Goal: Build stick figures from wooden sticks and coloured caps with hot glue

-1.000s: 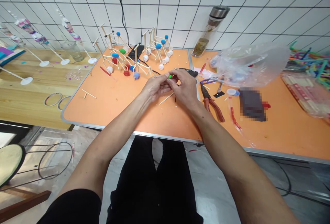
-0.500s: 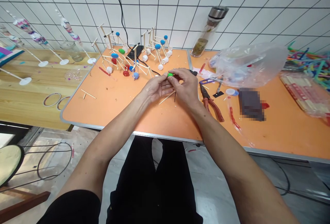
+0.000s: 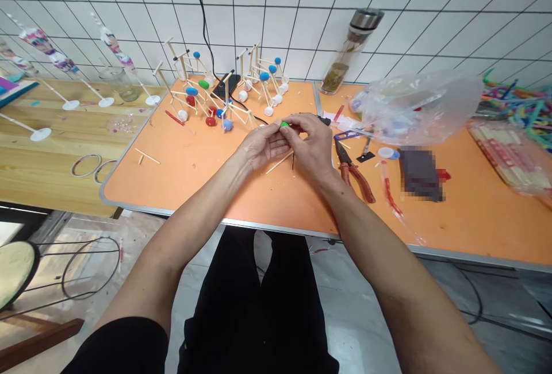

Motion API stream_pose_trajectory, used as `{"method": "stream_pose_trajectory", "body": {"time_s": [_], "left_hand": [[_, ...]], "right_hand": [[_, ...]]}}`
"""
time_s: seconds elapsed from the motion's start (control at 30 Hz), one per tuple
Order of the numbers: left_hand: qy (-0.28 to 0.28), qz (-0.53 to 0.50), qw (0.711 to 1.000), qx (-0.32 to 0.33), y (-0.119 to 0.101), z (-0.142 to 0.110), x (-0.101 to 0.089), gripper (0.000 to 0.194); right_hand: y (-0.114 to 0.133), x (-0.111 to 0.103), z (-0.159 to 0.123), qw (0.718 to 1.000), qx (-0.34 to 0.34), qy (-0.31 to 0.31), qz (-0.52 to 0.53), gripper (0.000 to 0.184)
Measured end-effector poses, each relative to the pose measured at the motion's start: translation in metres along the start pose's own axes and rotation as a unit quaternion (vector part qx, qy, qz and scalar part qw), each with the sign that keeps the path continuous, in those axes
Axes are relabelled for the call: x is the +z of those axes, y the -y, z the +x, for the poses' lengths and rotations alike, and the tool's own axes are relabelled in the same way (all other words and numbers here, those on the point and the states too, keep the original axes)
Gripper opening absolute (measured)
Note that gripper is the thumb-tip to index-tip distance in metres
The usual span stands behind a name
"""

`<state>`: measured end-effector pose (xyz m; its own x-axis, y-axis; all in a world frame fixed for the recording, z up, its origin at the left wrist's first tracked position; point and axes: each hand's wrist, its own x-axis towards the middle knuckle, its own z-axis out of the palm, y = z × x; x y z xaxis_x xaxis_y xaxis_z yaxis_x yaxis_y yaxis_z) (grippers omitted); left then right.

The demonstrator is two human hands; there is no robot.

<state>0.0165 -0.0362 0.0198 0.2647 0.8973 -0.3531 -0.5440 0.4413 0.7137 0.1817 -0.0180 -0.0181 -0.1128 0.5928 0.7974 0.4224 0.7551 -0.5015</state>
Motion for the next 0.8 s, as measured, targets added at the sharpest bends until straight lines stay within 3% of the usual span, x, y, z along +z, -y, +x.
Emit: {"method": "stream_pose_trajectory", "body": {"time_s": [0.33,0.8], "left_hand": [[0.003,0.004,1.000,0.003,0.0023,0.0035,-0.0031,0.040],[0.001,0.040,0.998,0.040,0.0053,0.0087,-0.0085,0.038]], "right_hand": [[-0.0042,0.0009,-0.0006,1.000,-0.009,-0.006,-0.009,0.033],[-0.0058,0.0006,-0.0003,1.000,0.019,0.018,0.007,0.041]]}}
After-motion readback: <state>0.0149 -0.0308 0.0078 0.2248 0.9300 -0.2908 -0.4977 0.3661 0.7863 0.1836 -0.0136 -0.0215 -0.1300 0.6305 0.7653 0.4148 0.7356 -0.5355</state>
